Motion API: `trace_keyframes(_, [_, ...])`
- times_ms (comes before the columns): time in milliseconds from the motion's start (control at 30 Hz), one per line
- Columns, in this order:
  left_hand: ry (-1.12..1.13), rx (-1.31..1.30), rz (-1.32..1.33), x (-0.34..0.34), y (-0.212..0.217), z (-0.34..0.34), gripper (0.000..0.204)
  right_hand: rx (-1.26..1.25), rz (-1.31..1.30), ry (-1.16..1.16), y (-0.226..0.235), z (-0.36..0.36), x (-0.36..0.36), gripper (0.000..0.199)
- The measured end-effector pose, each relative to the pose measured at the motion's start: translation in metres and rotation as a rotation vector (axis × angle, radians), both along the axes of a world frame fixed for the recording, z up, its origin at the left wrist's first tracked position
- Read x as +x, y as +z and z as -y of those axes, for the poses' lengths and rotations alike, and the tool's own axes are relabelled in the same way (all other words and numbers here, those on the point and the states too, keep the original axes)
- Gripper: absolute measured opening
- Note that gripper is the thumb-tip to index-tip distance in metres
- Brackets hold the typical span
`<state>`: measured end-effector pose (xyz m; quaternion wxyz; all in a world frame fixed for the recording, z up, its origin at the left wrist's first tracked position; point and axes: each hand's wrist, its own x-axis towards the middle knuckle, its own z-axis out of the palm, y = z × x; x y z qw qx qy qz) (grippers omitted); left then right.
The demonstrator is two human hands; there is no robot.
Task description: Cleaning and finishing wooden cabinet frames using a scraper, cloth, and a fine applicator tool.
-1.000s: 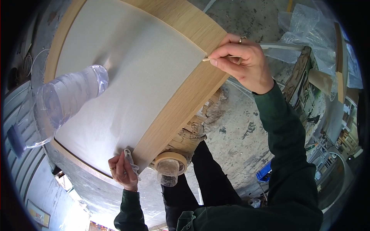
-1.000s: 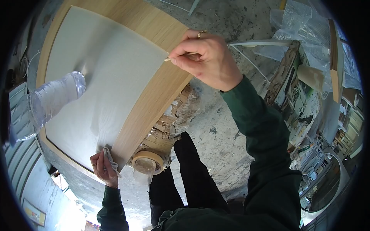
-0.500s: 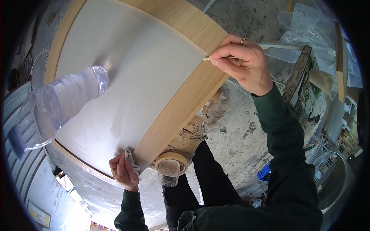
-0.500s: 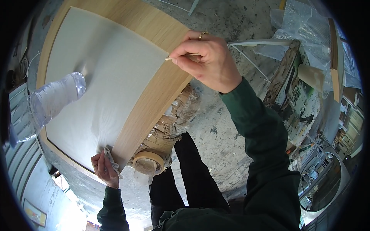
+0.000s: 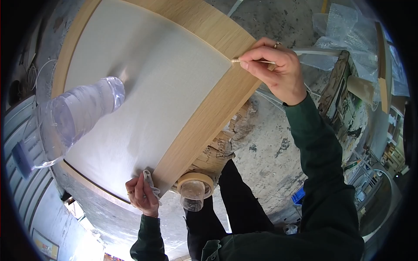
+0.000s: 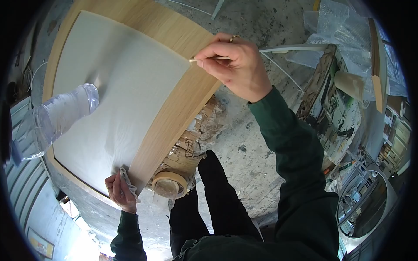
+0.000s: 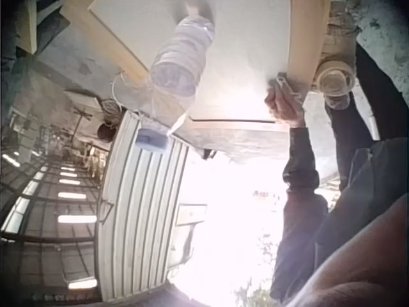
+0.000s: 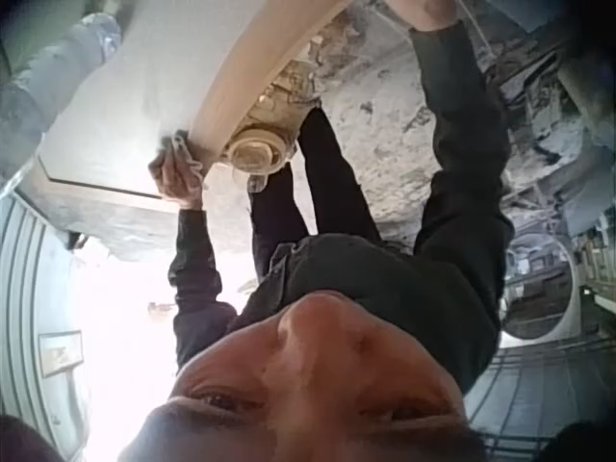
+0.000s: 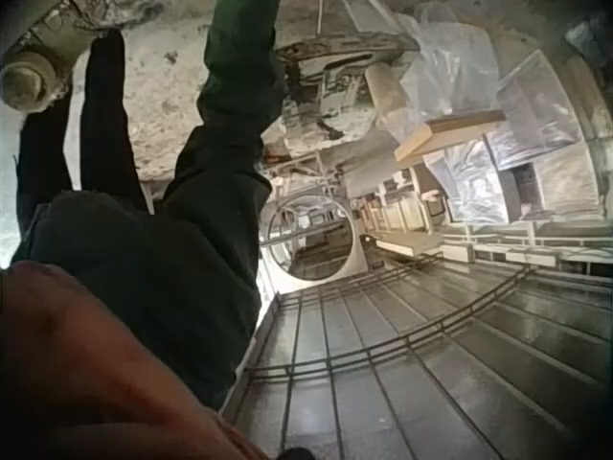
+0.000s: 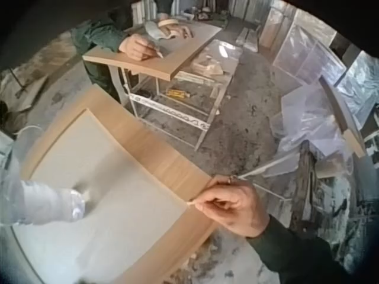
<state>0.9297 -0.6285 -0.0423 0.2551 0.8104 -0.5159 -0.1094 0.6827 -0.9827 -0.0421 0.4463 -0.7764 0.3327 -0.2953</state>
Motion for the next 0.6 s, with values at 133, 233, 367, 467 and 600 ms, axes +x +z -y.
trace_keyframes(133, [0.004,0.002,-0.013,-0.001,0.0,0.001,0.024,0.007,-0.002,-0.021,0.0,-0.001,0.001,0.002])
trace_keyframes(233, [0.005,-0.002,-0.023,-0.002,0.002,0.003,0.024,0.021,-0.011,-0.006,0.0,0.0,0.0,0.002])
trace_keyframes(367, [0.033,0.051,-0.062,-0.001,0.004,-0.001,0.021,0.055,-0.045,0.047,0.006,0.003,-0.002,0.002])
trace_keyframes(467, [0.019,0.04,-0.083,-0.001,0.003,-0.001,0.022,-0.016,-0.142,0.071,0.007,0.002,-0.004,0.002])
trace_keyframes(600, [0.002,0.013,-0.115,0.002,0.009,0.003,0.024,0.148,-0.035,0.018,0.015,0.005,-0.004,0.005])
